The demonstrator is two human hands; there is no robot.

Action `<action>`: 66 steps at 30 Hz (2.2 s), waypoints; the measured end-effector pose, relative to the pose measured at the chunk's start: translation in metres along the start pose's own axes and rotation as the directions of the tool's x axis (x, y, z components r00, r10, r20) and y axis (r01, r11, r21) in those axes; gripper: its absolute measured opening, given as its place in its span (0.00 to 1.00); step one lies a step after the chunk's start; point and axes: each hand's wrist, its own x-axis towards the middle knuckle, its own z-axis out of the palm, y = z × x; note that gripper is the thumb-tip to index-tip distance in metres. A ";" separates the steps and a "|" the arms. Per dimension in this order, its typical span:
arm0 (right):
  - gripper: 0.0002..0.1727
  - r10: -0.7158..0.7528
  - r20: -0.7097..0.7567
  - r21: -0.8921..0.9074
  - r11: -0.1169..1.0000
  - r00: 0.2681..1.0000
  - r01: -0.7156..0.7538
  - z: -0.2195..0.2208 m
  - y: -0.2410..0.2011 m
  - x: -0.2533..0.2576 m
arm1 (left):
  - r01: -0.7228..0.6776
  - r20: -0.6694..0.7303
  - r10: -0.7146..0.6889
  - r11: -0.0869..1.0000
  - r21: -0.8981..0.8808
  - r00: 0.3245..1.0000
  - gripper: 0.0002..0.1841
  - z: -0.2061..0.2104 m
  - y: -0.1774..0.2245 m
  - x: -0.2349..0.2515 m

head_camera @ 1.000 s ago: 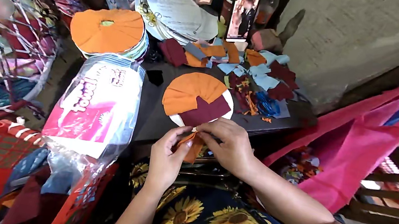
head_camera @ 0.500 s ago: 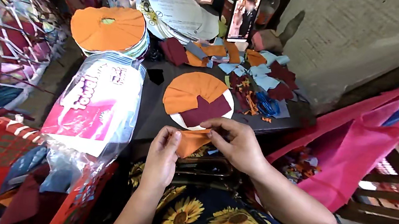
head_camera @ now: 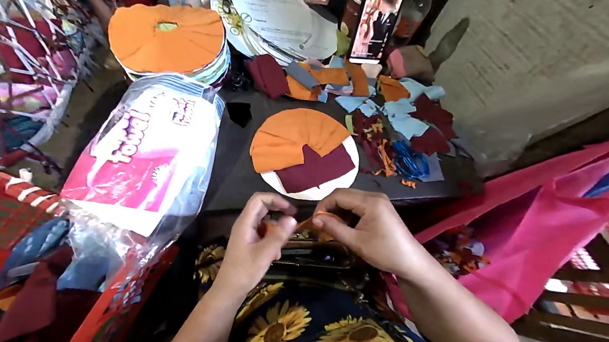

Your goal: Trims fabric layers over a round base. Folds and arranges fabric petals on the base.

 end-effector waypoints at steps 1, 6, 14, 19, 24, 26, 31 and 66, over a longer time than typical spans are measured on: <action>0.11 -0.015 0.010 0.027 1.000 1.000 0.015 0.000 0.000 0.000 | 0.008 0.072 -0.015 0.996 0.092 0.997 0.21 0.000 0.000 0.000; 0.04 0.001 0.005 0.124 0.992 1.000 -0.001 -0.004 0.000 0.004 | 0.052 0.111 -0.116 0.885 0.463 0.987 0.14 -0.001 0.009 -0.001; 0.05 0.167 -0.095 0.095 0.983 0.981 -0.158 0.003 0.013 0.046 | 0.091 -0.150 0.025 0.696 0.713 0.988 0.11 -0.019 0.021 0.028; 0.06 0.265 -0.096 0.005 0.964 0.959 -0.266 0.010 0.024 0.077 | 0.168 -0.161 -0.059 0.536 0.827 0.985 0.12 -0.024 0.027 0.053; 0.08 0.310 -0.047 -0.121 0.942 0.949 -0.314 0.015 0.036 0.089 | 0.234 -0.243 -0.049 0.511 0.827 0.969 0.11 -0.029 0.027 0.062; 0.08 0.322 -0.051 -0.149 0.934 0.945 -0.326 0.015 0.037 0.090 | 0.219 -0.277 0.031 0.534 0.816 0.960 0.10 -0.032 0.024 0.060; 0.09 0.309 -0.081 -0.178 0.931 0.948 -0.319 0.016 0.035 0.089 | 0.079 -0.204 0.180 0.531 0.844 0.962 0.09 -0.028 0.010 0.048; 0.22 0.105 -0.412 -0.392 0.876 0.905 -0.280 -0.119 0.094 0.198 | -0.432 0.310 0.502 0.144 0.890 0.807 0.13 0.021 -0.039 0.029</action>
